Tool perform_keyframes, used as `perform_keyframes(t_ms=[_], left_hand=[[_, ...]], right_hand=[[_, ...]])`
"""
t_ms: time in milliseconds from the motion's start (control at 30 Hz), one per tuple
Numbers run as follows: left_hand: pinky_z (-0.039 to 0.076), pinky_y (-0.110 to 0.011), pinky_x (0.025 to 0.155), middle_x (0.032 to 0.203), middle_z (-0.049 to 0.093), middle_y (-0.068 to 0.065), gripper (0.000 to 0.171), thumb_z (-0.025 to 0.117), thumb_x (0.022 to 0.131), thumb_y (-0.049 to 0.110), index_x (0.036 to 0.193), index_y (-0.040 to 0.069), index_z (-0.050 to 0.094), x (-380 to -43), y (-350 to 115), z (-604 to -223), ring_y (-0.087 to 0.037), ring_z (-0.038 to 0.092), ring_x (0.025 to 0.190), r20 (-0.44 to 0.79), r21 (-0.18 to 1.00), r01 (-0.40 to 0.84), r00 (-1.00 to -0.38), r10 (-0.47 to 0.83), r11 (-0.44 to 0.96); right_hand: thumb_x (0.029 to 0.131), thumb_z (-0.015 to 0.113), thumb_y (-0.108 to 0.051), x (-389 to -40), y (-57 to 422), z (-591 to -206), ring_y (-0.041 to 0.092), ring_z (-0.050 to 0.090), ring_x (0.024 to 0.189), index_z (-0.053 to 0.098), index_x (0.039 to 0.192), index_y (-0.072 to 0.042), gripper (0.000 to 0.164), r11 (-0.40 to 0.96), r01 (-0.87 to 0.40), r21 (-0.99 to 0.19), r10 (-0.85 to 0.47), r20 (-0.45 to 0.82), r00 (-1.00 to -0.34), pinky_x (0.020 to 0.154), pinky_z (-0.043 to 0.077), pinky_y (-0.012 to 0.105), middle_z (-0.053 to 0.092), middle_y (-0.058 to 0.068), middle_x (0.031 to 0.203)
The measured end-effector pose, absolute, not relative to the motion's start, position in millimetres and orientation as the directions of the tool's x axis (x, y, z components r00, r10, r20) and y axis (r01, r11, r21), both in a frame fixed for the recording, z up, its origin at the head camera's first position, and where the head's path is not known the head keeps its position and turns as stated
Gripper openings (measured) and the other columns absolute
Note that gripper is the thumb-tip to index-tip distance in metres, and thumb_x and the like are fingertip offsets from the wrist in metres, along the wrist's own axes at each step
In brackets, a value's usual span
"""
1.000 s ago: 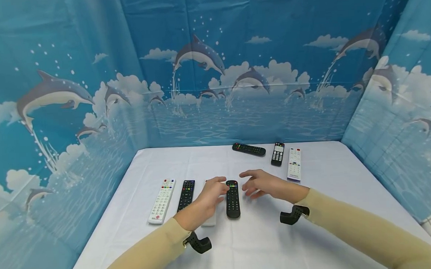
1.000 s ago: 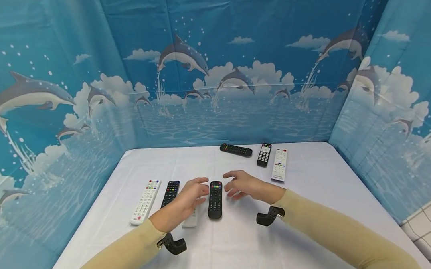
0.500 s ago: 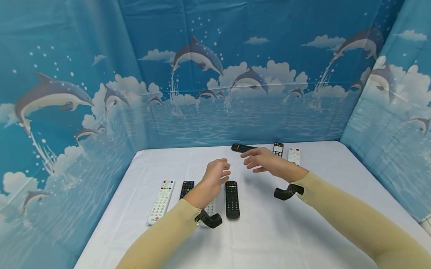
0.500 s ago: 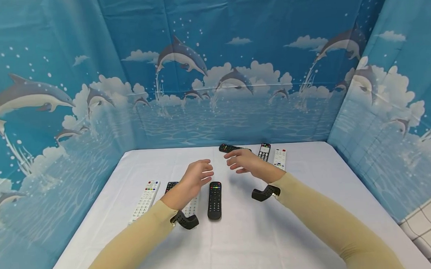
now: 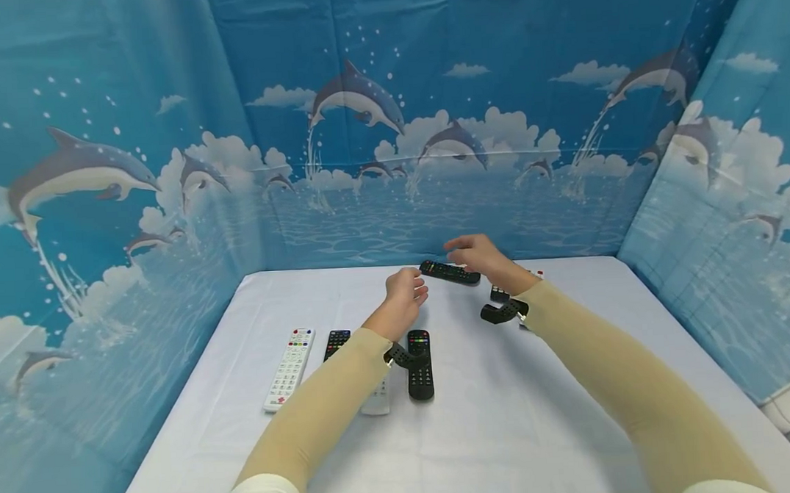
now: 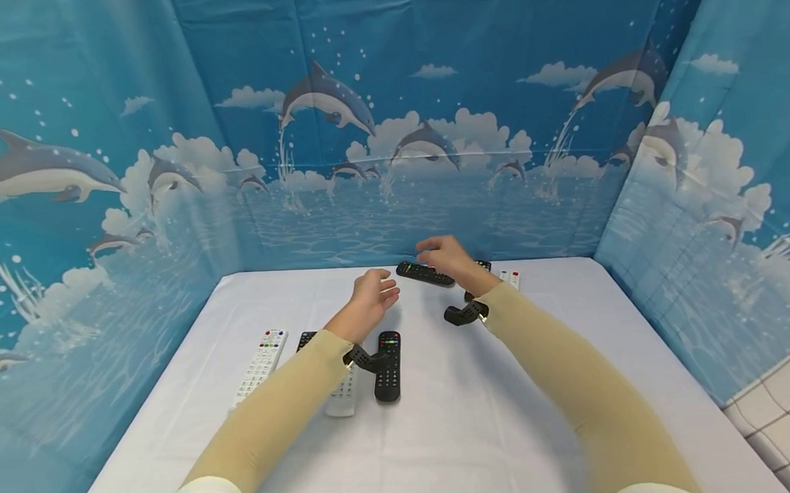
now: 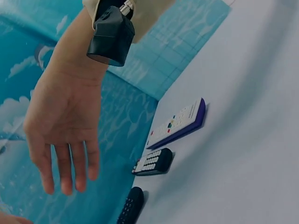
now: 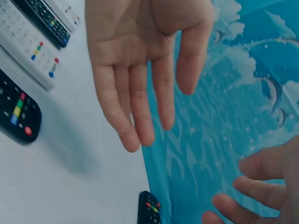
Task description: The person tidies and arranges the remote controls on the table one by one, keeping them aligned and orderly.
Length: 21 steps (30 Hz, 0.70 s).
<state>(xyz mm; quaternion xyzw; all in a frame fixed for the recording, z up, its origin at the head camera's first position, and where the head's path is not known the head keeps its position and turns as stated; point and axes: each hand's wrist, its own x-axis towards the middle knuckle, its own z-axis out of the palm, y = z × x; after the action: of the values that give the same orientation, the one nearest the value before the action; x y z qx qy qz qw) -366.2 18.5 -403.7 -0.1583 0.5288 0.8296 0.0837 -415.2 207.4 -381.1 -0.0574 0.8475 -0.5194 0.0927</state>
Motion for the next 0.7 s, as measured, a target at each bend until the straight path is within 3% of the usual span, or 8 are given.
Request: perform_keyframes(t_ms=[167,367,467,700], left_hand=[[0.051,-0.040,0.098,0.137,0.049,-0.030,0.053,0.060,0.095,0.011,0.145,0.000,0.044,-383,24,-413,-0.038,0.052,0.119,-0.405,0.791,-0.323,-0.913,-0.048,-0.520],[0.041,-0.047,0.110,0.146,0.039,-0.031,0.053,0.059,0.097,0.016,0.146,0.001,0.047,-400,26,-421,-0.043,0.041,0.133,-0.419,0.738,-0.349,-0.908,0.014,-0.577],[0.036,-0.049,0.114,0.149,0.033,-0.032,0.060,0.058,0.097,0.018,0.151,-0.001,0.039,-406,27,-429,-0.046,0.034,0.139,-0.428,0.707,-0.360,-0.903,0.038,-0.609],[0.031,-0.052,0.115,0.152,0.027,-0.032,0.071,0.056,0.097,0.022,0.156,-0.001,0.024,-414,36,-454,-0.047,0.028,0.142,-0.452,0.654,-0.375,-0.890,0.058,-0.657]], right_hand=[[0.103,0.056,-0.024,-434,213,-385,0.038,0.046,0.134,0.054,0.144,-0.010,0.043,0.466,-0.003,-0.885,-0.167,-0.085,-0.982,0.109,0.040,0.055,0.048,0.016,0.149],[0.104,0.052,-0.027,-449,229,-393,0.039,0.039,0.139,0.050,0.148,-0.009,0.047,0.581,-0.091,-0.809,-0.184,-0.022,-0.983,0.110,0.035,0.059,0.042,0.017,0.153],[0.105,0.050,-0.029,-454,239,-401,0.039,0.037,0.140,0.047,0.151,-0.009,0.050,0.619,-0.090,-0.780,-0.185,-0.033,-0.982,0.111,0.034,0.060,0.041,0.016,0.154],[0.106,0.044,-0.028,-458,253,-426,0.043,0.025,0.146,0.027,0.159,-0.007,0.059,0.714,-0.076,-0.696,-0.216,-0.116,-0.970,0.112,0.028,0.064,0.024,0.020,0.163]])
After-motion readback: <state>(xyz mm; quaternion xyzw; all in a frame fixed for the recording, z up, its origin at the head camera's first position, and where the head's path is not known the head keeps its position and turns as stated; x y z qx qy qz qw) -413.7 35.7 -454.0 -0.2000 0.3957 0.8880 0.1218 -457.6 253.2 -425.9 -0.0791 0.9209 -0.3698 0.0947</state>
